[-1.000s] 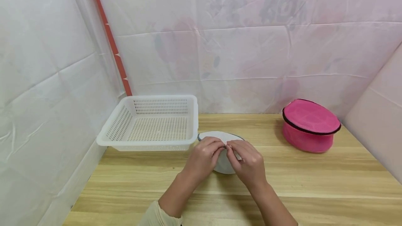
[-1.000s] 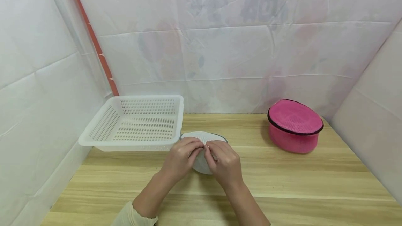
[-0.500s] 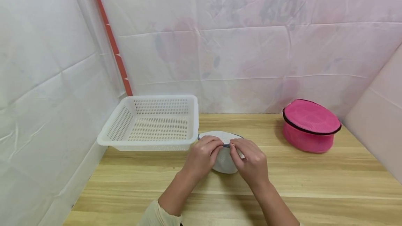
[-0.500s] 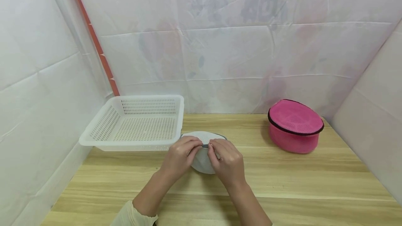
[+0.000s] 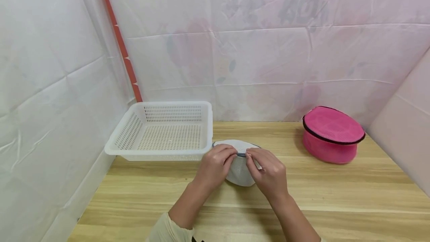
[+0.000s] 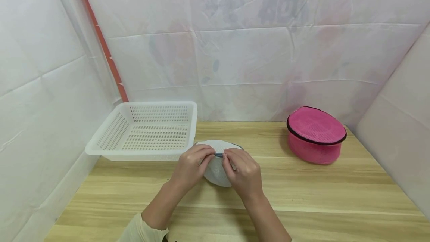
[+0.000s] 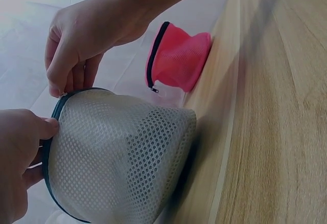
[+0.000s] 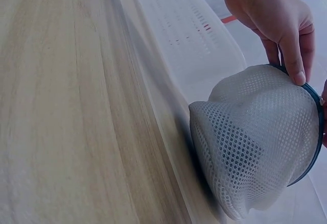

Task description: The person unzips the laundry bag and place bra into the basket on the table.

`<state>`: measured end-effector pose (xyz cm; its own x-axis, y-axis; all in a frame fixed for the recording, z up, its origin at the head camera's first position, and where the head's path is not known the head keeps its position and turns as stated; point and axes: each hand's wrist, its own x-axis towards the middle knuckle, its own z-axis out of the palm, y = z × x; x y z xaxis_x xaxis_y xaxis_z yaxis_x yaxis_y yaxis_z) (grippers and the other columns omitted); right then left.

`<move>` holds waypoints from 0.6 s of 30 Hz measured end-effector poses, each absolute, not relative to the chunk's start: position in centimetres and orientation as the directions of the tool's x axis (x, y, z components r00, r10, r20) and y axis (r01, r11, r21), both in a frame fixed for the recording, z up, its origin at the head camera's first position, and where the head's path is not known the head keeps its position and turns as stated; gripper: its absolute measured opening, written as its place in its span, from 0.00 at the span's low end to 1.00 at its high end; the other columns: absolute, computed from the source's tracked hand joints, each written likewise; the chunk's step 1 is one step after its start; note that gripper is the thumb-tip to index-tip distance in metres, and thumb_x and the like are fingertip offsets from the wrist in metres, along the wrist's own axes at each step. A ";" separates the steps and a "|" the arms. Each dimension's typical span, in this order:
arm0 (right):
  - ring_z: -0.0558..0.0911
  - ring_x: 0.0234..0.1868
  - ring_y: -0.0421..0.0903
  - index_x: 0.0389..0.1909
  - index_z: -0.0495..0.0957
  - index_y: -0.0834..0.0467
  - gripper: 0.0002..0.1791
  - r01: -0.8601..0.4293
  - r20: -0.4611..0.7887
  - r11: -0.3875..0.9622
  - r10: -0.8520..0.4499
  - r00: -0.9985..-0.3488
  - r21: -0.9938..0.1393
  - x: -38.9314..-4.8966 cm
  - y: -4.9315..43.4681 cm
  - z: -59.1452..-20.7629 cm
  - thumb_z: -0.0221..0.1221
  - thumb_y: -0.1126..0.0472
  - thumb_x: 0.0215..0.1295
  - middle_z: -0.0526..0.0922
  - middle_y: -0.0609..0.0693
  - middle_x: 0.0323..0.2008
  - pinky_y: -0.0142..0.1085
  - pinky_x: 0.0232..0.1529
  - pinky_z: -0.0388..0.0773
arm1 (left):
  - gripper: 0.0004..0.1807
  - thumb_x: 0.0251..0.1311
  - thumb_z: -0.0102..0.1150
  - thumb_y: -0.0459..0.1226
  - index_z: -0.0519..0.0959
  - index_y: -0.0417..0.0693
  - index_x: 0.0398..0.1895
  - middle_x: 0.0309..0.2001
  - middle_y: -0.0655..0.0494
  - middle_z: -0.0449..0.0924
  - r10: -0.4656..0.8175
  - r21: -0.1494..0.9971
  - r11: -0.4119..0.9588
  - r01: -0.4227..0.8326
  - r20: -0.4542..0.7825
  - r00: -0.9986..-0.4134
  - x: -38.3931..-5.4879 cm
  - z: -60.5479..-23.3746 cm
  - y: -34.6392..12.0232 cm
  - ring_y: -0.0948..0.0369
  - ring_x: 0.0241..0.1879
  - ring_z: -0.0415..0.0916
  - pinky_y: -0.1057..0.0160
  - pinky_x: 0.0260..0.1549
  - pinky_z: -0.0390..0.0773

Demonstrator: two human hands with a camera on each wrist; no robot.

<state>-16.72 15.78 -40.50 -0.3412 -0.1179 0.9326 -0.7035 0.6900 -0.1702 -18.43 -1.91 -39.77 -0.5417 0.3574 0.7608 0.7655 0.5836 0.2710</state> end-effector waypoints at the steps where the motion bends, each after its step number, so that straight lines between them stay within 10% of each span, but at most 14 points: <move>1: 0.87 0.33 0.51 0.31 0.87 0.63 0.12 -0.704 0.932 0.690 -0.121 -0.343 -0.170 -16.7 15.8 -40.5 0.58 0.60 0.64 0.88 0.54 0.32 0.45 0.36 0.85 | 0.04 0.56 0.68 0.30 0.87 0.44 0.34 0.37 0.57 0.85 0.357 0.265 0.588 0.765 0.763 -0.539 -18.4 -39.8 -1.9 0.62 0.40 0.83 0.70 0.45 0.82; 18: 0.87 0.34 0.49 0.34 0.87 0.64 0.15 -0.709 0.917 0.681 -0.140 -0.374 -0.185 -16.5 15.4 -40.6 0.56 0.57 0.69 0.88 0.54 0.32 0.43 0.36 0.85 | 0.06 0.57 0.69 0.35 0.88 0.44 0.37 0.38 0.58 0.85 0.394 0.205 0.596 0.776 0.767 -0.506 -18.3 -39.7 -1.7 0.63 0.42 0.83 0.70 0.45 0.82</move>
